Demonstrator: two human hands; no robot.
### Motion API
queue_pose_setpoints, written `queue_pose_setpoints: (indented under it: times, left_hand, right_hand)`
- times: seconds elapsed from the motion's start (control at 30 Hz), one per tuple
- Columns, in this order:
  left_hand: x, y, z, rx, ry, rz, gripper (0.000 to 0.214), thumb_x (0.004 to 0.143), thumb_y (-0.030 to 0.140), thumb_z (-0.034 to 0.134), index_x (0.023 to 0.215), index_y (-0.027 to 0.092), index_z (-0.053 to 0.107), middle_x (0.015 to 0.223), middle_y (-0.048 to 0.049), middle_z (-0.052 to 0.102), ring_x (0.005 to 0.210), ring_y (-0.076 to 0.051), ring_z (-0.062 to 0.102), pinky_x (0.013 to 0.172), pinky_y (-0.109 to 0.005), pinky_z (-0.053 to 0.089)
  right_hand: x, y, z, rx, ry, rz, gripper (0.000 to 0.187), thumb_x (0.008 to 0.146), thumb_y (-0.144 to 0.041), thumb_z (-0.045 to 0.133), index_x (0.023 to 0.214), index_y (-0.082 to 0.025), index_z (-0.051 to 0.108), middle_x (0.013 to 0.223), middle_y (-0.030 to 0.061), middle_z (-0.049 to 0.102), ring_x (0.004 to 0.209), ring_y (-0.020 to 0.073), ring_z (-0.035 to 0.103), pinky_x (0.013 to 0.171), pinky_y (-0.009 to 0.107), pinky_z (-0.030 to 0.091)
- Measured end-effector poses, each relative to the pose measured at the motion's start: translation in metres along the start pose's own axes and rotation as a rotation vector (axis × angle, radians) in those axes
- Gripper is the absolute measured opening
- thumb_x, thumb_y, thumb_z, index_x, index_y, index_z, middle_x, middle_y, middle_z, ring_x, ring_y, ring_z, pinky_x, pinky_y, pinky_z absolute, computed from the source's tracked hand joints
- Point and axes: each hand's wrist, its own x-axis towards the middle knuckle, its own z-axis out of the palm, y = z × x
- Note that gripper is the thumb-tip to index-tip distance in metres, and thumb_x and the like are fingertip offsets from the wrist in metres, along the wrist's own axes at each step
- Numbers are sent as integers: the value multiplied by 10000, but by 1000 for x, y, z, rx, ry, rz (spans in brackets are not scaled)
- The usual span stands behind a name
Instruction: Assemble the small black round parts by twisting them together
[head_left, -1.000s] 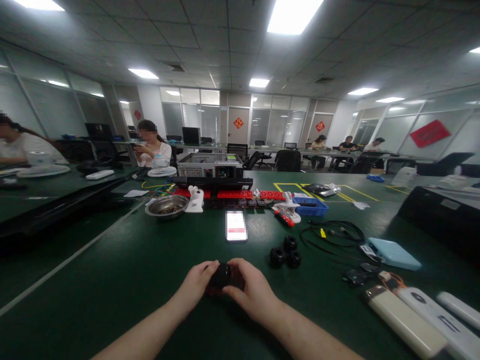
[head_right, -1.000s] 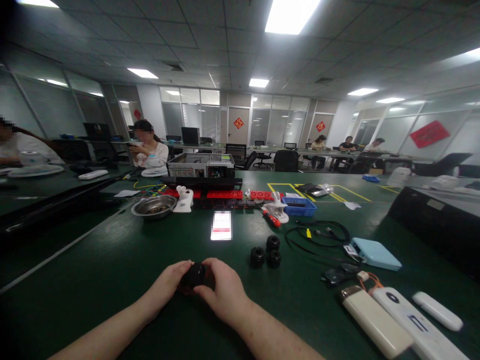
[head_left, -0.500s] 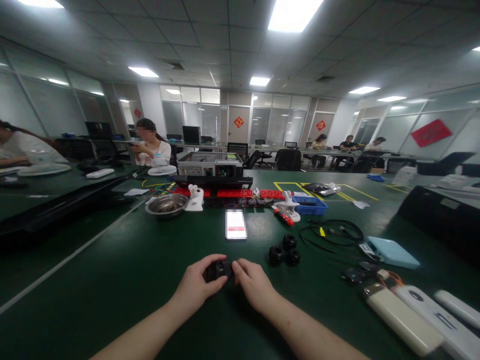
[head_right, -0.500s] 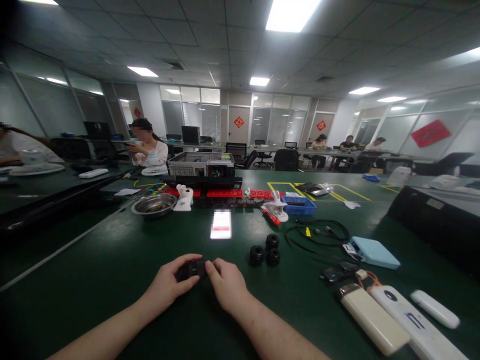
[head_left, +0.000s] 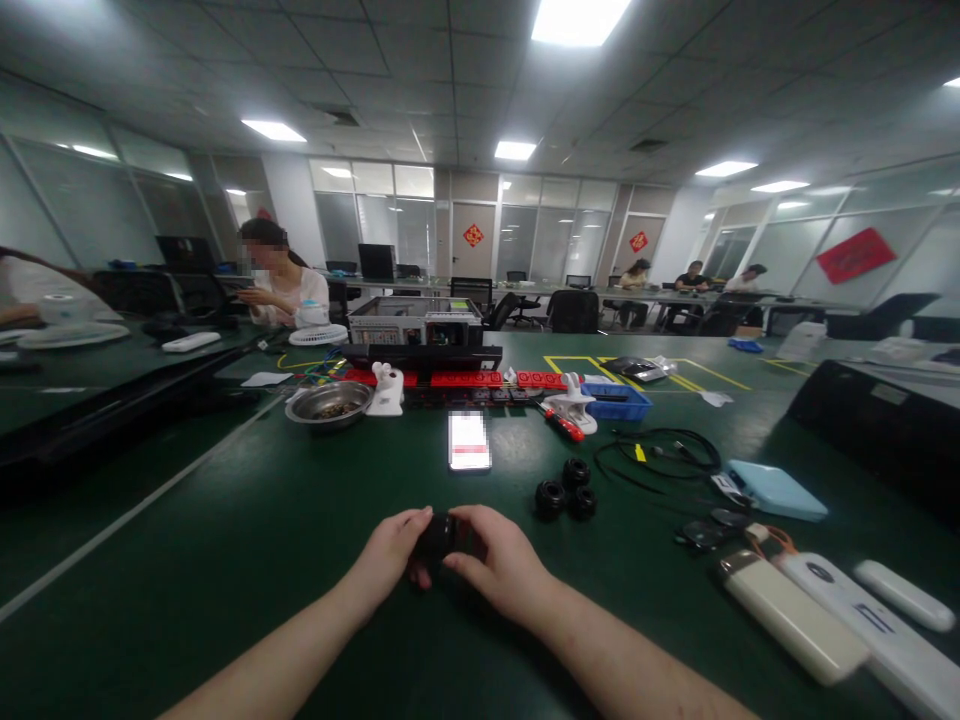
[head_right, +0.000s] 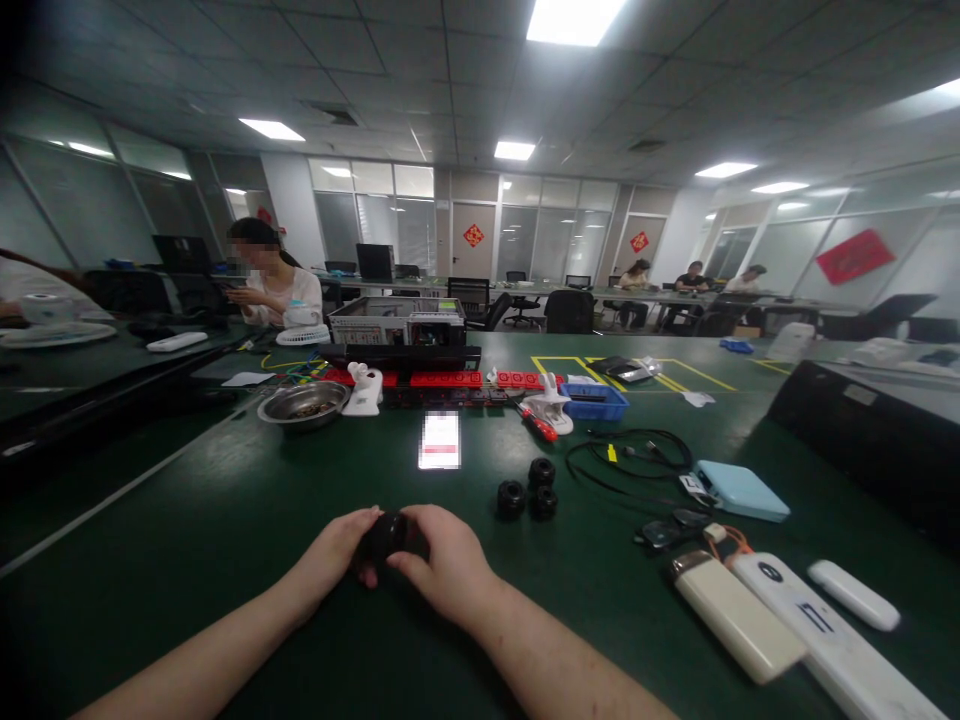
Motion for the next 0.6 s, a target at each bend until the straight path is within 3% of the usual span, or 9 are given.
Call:
queue_pose_setpoints:
  times: [0.1,0.2,0.33,0.43,0.6]
  left_hand:
    - [3,-2,0,17,-11,-17,436,742,529,360,772,124,518,538,28,527,342,-63,413,370,-185,309]
    - [3,-2,0,35,1,4,395,734,486,399,855,130,520,627,13,548,391,-74,452,388,-190,328]
    - [-1,1,0,121,58,71,338,712,423,464,901,152,534,749,-12,562,550,-127,536,473,-223,417]
    - [-5,2,-2,188,79,163,337,696,404,509,935,169,541,847,-37,579,701,-178,565,576,-268,467]
    - [-3,-4,-5,200,103,233,387,704,431,517,998,179,543,957,-67,584,877,-232,549,733,-336,456]
  right_hand:
    - [-2,-3,0,-58,9,-27,378,679,-247,634,1031,-191,506,929,34,565,843,170,515,734,275,402]
    - [-3,-4,1,-60,9,26,465,662,-323,646,1076,-214,465,987,35,550,857,180,515,728,280,401]
    - [-1,2,3,-18,-23,138,311,796,-429,455,1007,-205,499,847,23,573,722,151,526,609,248,390]
    - [2,7,5,17,-33,159,343,861,-429,316,834,-176,546,714,10,564,645,126,510,558,224,363]
    - [4,9,7,62,-42,117,243,844,-355,401,822,-166,552,712,3,559,638,115,502,545,210,348]
